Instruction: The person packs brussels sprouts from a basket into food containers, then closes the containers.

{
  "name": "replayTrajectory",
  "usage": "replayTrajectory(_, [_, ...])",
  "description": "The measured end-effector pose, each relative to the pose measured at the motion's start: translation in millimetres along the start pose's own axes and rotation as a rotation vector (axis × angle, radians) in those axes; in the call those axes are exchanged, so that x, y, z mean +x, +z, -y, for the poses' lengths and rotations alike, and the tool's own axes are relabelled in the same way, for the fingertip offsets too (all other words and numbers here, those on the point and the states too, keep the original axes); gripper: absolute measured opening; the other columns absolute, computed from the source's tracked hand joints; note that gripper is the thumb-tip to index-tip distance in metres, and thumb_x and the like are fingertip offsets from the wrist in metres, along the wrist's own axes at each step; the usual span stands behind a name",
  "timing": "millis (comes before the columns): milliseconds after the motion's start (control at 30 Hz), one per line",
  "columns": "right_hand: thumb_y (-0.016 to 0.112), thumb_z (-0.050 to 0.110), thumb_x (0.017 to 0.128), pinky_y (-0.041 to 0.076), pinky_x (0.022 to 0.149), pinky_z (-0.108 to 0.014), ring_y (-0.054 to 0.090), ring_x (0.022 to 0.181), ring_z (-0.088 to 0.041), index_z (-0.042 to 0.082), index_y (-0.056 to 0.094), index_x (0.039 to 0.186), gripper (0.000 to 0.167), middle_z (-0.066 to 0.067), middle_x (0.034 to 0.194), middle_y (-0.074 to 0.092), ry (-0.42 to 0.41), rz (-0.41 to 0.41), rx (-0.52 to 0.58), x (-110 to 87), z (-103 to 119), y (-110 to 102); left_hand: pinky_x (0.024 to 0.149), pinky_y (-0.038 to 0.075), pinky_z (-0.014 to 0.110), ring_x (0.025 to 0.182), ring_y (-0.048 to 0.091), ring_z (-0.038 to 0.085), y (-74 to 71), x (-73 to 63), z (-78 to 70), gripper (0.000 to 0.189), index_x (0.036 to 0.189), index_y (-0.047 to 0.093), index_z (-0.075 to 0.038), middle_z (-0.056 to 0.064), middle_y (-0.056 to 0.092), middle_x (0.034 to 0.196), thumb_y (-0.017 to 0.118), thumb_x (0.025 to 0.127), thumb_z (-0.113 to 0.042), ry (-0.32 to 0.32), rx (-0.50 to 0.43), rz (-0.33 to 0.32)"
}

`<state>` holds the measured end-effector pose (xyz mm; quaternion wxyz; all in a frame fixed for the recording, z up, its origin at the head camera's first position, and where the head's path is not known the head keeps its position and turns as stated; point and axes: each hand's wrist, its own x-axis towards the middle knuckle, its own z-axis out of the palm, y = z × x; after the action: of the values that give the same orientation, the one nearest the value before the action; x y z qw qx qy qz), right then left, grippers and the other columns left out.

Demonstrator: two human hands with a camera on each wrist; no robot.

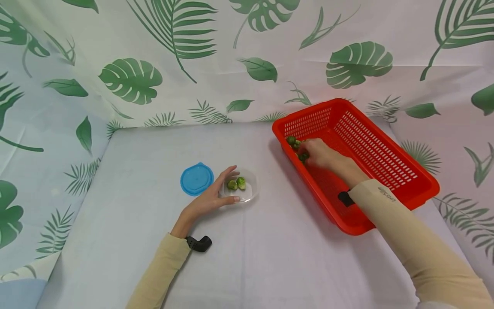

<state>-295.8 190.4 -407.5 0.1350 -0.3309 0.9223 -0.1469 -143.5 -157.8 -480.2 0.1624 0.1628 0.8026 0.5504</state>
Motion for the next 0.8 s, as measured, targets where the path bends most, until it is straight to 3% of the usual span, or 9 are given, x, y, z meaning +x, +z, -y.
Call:
replayTrajectory(233, [0.069, -0.006, 0.083, 0.056, 0.084, -0.053, 0.062, 0.090, -0.032, -0.008, 0.073, 0.109, 0.026, -0.020, 0.102, 0.072, 0.009, 0.039, -0.026, 3.5, -0.8, -1.7, 0.125, 0.020, 0.055, 0.157, 0.023, 0.023, -0.6, -0.6, -0.2, 0.094, 0.167, 0.011, -0.024, 0.002, 0.032, 0.166, 0.072, 0.096, -0.031, 0.000, 0.005, 0.001])
replayTrajectory(533, [0.072, 0.000, 0.086, 0.057, 0.086, -0.054, 0.064, 0.093, -0.031, -0.004, 0.075, 0.112, 0.026, -0.020, 0.106, 0.072, 0.073, 0.000, 0.016, -1.7, 0.2, -4.9, 0.125, 0.020, 0.055, 0.157, 0.023, 0.023, 0.0, -0.6, 1.0, 0.095, 0.167, 0.010, -0.023, 0.002, 0.032, 0.166, 0.072, 0.096, -0.032, 0.004, -0.003, 0.004])
replayTrajectory(800, [0.074, 0.005, 0.088, 0.054, 0.080, -0.046, 0.060, 0.090, -0.027, -0.001, 0.077, 0.110, 0.023, -0.015, 0.100, 0.065, 0.102, -0.034, 0.023, -5.5, 3.3, -9.7, 0.126, 0.019, 0.055, 0.156, 0.024, 0.023, 0.1, 0.0, 0.1, 0.095, 0.167, 0.011, -0.023, 0.003, 0.033, 0.166, 0.073, 0.095, -0.033, -0.002, -0.016, -0.003])
